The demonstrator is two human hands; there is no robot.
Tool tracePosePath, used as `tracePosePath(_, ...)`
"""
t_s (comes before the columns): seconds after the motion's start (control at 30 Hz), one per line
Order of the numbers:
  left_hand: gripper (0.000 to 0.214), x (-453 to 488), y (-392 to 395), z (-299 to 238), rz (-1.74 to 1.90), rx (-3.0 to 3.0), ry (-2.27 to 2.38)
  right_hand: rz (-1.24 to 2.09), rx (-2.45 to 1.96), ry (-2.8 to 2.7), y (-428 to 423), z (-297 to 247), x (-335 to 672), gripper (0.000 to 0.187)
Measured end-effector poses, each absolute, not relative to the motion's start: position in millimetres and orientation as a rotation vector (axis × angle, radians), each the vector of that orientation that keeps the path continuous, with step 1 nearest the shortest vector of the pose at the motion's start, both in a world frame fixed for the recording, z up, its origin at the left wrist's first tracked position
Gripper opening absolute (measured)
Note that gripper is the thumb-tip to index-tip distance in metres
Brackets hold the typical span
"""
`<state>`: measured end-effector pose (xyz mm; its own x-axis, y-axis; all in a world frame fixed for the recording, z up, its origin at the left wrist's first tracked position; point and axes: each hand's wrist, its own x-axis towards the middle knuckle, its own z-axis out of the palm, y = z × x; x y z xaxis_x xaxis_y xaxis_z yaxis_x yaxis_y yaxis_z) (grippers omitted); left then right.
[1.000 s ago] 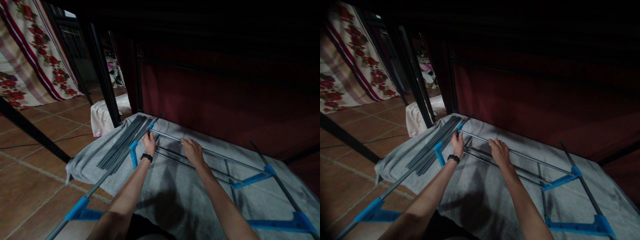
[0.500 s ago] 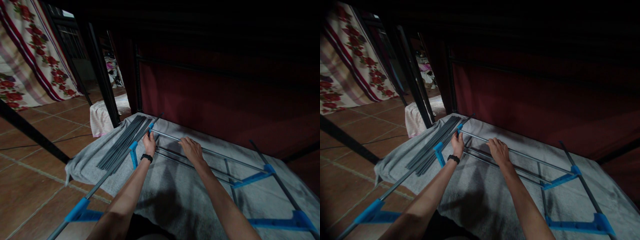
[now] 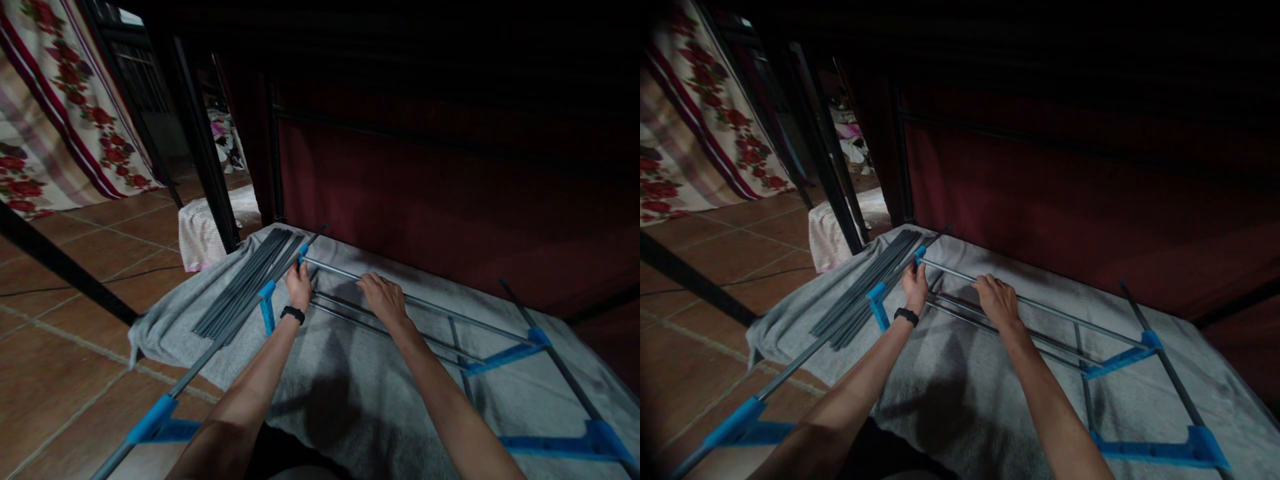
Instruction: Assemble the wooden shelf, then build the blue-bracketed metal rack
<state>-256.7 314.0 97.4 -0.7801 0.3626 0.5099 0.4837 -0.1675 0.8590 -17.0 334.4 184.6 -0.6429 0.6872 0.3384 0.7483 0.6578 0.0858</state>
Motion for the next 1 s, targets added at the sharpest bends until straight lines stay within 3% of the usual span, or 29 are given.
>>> tracePosePath(0.5, 0.037, -263, 314, 100, -1.996, -1.032, -2.082, -0.199, -1.219, -2.559, 327, 189, -20, 0.031)
tracePosePath(0.73, 0.04, -265, 319, 101, -1.921, -1.103, -2.051, -0.185, -1.097, -2.362, 313, 205, 16, 0.04)
tracePosePath(0.83, 0.038, -265, 317, 104, -1.889, -1.133, -2.04, -0.28, -1.323, -2.076, 307, 218, 68, 0.041)
tracePosePath(1.0, 0.036, -263, 316, 108, -1.871, -1.14, -2.08, -0.368, -2.071, -1.411, 308, 241, 185, 0.046)
